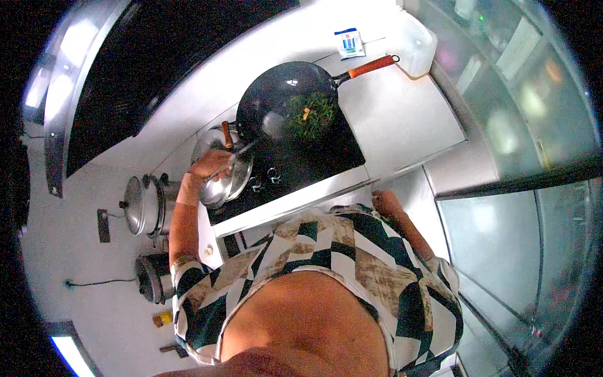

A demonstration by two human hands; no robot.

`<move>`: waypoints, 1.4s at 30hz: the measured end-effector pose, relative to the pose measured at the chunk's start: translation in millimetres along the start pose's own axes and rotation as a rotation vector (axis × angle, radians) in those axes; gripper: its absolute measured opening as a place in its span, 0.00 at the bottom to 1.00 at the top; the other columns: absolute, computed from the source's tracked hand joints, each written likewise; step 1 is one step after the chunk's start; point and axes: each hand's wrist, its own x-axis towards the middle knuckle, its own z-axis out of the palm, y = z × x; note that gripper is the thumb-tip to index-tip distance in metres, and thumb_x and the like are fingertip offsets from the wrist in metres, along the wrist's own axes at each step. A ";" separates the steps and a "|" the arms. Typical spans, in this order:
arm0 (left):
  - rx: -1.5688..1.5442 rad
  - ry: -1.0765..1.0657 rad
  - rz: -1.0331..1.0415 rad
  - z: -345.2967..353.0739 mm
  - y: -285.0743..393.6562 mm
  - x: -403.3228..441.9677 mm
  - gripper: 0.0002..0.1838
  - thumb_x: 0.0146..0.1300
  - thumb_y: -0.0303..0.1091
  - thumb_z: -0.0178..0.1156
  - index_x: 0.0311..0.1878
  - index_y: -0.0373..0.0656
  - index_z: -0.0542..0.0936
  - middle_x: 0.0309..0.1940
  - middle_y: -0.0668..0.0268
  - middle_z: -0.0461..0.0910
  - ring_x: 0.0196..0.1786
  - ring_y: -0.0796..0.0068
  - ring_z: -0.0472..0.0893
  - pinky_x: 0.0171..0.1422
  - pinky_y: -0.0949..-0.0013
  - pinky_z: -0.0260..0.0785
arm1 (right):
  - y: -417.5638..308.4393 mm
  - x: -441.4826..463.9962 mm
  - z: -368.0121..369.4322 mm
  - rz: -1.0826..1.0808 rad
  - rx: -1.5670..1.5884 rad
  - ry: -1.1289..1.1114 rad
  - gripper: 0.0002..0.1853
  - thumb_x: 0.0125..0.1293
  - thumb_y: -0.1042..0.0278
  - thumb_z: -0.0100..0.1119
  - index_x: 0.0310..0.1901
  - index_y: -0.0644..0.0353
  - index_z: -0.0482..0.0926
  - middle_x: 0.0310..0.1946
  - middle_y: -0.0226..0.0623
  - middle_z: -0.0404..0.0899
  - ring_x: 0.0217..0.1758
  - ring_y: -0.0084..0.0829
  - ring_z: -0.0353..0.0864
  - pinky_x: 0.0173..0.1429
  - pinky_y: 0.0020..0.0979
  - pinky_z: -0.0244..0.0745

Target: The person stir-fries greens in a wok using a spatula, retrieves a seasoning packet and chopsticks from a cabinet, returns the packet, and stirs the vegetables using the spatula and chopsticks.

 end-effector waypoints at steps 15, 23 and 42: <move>-0.885 0.160 0.184 115.7 32.7 45.7 0.16 0.63 0.29 0.57 0.52 0.31 0.72 0.26 0.61 0.75 0.19 0.81 0.70 0.15 0.77 0.59 | 100.1 21.5 22.1 -0.139 0.298 -0.038 0.15 0.62 0.61 0.54 0.44 0.62 0.77 0.31 0.50 0.81 0.36 0.48 0.82 0.41 0.43 0.76; 0.255 0.744 0.433 123.8 51.2 23.2 0.26 0.51 0.27 0.57 0.57 0.43 0.73 0.34 0.51 0.78 0.38 0.47 0.79 0.42 0.58 0.73 | 164.3 81.4 29.0 -0.107 0.223 -0.245 0.17 0.61 0.59 0.53 0.48 0.58 0.78 0.39 0.52 0.81 0.41 0.50 0.81 0.46 0.43 0.76; 0.669 0.831 0.093 206.0 78.6 -14.2 0.25 0.52 0.21 0.52 0.57 0.43 0.71 0.39 0.54 0.74 0.43 0.54 0.78 0.43 0.61 0.75 | 99.6 31.9 -53.1 -0.462 -0.306 -0.521 0.16 0.64 0.64 0.48 0.49 0.63 0.74 0.35 0.46 0.81 0.37 0.40 0.81 0.43 0.39 0.75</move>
